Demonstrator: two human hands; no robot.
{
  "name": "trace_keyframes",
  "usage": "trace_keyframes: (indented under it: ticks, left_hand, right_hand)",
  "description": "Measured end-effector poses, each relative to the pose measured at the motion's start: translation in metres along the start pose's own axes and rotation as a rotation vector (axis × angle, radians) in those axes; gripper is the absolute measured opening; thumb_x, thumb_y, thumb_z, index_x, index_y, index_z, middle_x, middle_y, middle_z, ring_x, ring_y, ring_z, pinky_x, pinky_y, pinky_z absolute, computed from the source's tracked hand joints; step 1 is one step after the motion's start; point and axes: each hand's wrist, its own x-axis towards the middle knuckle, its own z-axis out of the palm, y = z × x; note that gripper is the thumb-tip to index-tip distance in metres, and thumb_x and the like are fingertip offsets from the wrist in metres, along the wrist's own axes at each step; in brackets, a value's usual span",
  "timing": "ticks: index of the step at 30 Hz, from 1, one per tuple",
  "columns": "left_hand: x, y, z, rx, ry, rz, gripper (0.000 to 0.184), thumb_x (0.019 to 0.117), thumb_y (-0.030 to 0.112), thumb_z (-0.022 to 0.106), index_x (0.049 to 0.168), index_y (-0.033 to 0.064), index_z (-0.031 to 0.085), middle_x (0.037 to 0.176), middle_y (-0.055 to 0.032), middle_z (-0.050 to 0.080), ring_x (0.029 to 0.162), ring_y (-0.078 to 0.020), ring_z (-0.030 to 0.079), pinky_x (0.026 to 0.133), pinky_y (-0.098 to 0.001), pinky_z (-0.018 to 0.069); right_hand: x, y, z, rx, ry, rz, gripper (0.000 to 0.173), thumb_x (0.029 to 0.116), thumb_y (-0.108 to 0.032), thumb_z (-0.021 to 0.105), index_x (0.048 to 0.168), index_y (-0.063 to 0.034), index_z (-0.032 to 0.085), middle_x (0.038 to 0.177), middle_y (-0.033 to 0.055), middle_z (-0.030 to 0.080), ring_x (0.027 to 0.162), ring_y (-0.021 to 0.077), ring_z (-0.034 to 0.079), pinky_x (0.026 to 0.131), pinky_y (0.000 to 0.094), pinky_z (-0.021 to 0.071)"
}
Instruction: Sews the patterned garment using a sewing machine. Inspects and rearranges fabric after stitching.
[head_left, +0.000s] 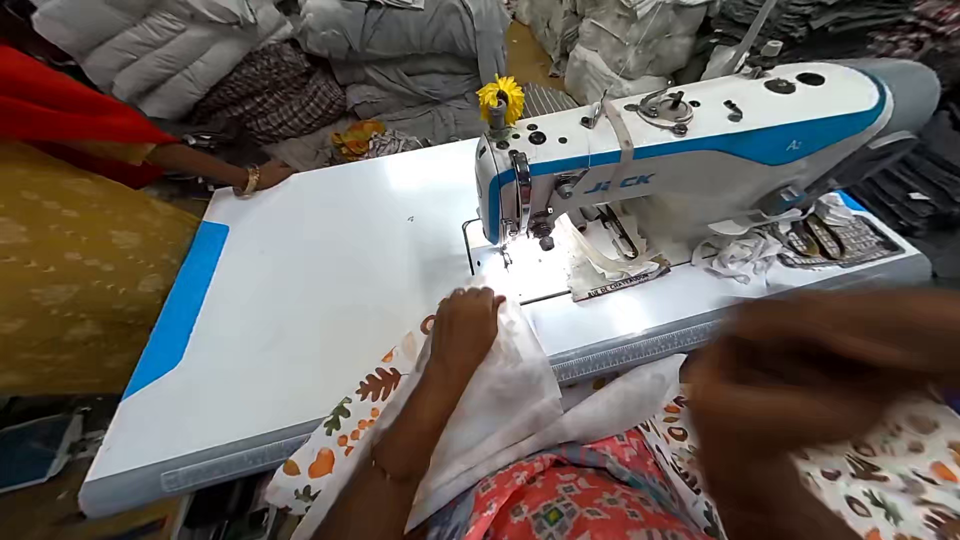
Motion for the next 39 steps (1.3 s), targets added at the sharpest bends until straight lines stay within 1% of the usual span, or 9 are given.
trace_keyframes:
  ticks: [2, 3, 6, 9, 14, 22, 26, 35, 39]
  left_hand:
    - [0.033, -0.006, -0.010, -0.038, -0.130, 0.071, 0.026, 0.1039, 0.016, 0.058, 0.104, -0.0064, 0.071, 0.098, -0.0263, 0.071, 0.094, -0.0448, 0.071, 0.082, -0.0599, 0.0561]
    - [0.045, -0.017, -0.004, -0.068, -0.085, 0.222, 0.019, 0.1003, 0.010, 0.062, 0.106, -0.0052, 0.073, 0.098, -0.0242, 0.072, 0.089, -0.0420, 0.073, 0.078, -0.0572, 0.0584]
    - [0.064, -0.047, 0.025, -0.127, 0.070, 0.620, 0.027, 0.0938, -0.002, 0.063, 0.118, 0.0034, 0.074, 0.115, -0.0179, 0.073, 0.086, -0.0344, 0.075, 0.070, -0.0500, 0.0618]
    - [0.056, -0.054, 0.042, -0.168, 0.100, 0.635, 0.034, 0.0915, -0.006, 0.062, 0.119, 0.0061, 0.076, 0.113, -0.0158, 0.074, 0.084, -0.0323, 0.074, 0.070, -0.0475, 0.0616]
    - [0.049, -0.057, 0.046, -0.298, 0.201, 0.582, 0.020, 0.0875, 0.008, 0.063, 0.100, 0.0014, 0.078, 0.106, -0.0152, 0.073, 0.089, -0.0266, 0.073, 0.075, -0.0417, 0.0620]
    - [0.050, -0.058, 0.042, -0.300, 0.216, 0.553, 0.021, 0.0802, 0.009, 0.065, 0.094, 0.0074, 0.081, 0.093, -0.0123, 0.067, 0.074, -0.0242, 0.066, 0.061, -0.0407, 0.0567]
    - [0.049, -0.060, 0.045, -0.241, 0.320, 0.546, 0.015, 0.0876, 0.013, 0.068, 0.092, 0.0049, 0.080, 0.108, -0.0149, 0.075, 0.092, -0.0297, 0.074, 0.077, -0.0447, 0.0613]
    - [0.048, -0.066, 0.046, -0.179, 0.295, 0.542, 0.019, 0.0879, 0.007, 0.066, 0.099, 0.0076, 0.082, 0.106, -0.0101, 0.077, 0.090, -0.0294, 0.075, 0.076, -0.0456, 0.0610]
    - [0.048, -0.063, 0.044, -0.193, 0.241, 0.552, 0.027, 0.0921, 0.022, 0.061, 0.103, 0.0072, 0.081, 0.112, -0.0100, 0.077, 0.094, -0.0270, 0.076, 0.076, -0.0453, 0.0611]
  right_hand:
    - [-0.039, 0.023, 0.060, 0.014, -0.382, 0.334, 0.008, 0.1000, -0.010, 0.058, 0.100, -0.0063, 0.065, 0.088, -0.0002, 0.065, 0.075, 0.0061, 0.063, 0.067, 0.0233, 0.0542]
    - [-0.056, 0.035, 0.078, -0.066, -0.636, 0.404, 0.023, 0.0997, -0.015, 0.063, 0.115, 0.0015, 0.068, 0.111, 0.0128, 0.068, 0.100, 0.0205, 0.068, 0.087, 0.0365, 0.0574]
    - [-0.109, 0.070, 0.088, -0.394, -1.095, 0.081, 0.087, 0.0973, -0.063, 0.051, 0.150, 0.0058, 0.046, 0.159, 0.0236, 0.041, 0.150, 0.0361, 0.038, 0.120, 0.0535, 0.0345]
    - [-0.124, 0.093, 0.067, -0.564, -1.044, -0.288, 0.096, 0.0958, -0.074, 0.034, 0.147, 0.0054, 0.050, 0.154, 0.0223, 0.050, 0.143, 0.0348, 0.049, 0.113, 0.0509, 0.0440]
    - [-0.093, 0.098, 0.058, -0.328, -0.790, 0.082, 0.037, 0.0974, -0.035, 0.065, 0.112, -0.0042, 0.078, 0.127, 0.0136, 0.072, 0.116, 0.0288, 0.071, 0.097, 0.0446, 0.0579]
    - [-0.087, 0.108, 0.067, -0.415, -0.650, 0.237, 0.030, 0.0888, -0.014, 0.076, 0.116, -0.0027, 0.074, 0.094, 0.0108, 0.072, 0.083, 0.0232, 0.071, 0.077, 0.0376, 0.0606]
    - [-0.090, 0.110, 0.066, -0.389, -0.625, 0.191, 0.025, 0.0909, -0.009, 0.070, 0.114, -0.0042, 0.076, 0.096, 0.0105, 0.074, 0.088, 0.0238, 0.072, 0.079, 0.0382, 0.0606]
    - [-0.089, 0.108, 0.065, -0.499, -0.824, 0.051, 0.032, 0.0898, 0.005, 0.064, 0.118, -0.0054, 0.076, 0.094, 0.0149, 0.068, 0.087, 0.0309, 0.067, 0.075, 0.0432, 0.0581]
    - [-0.062, 0.099, 0.075, -0.515, -0.947, 0.134, 0.019, 0.0959, -0.015, 0.068, 0.102, -0.0014, 0.080, 0.089, 0.0143, 0.071, 0.085, 0.0293, 0.071, 0.075, 0.0446, 0.0591]
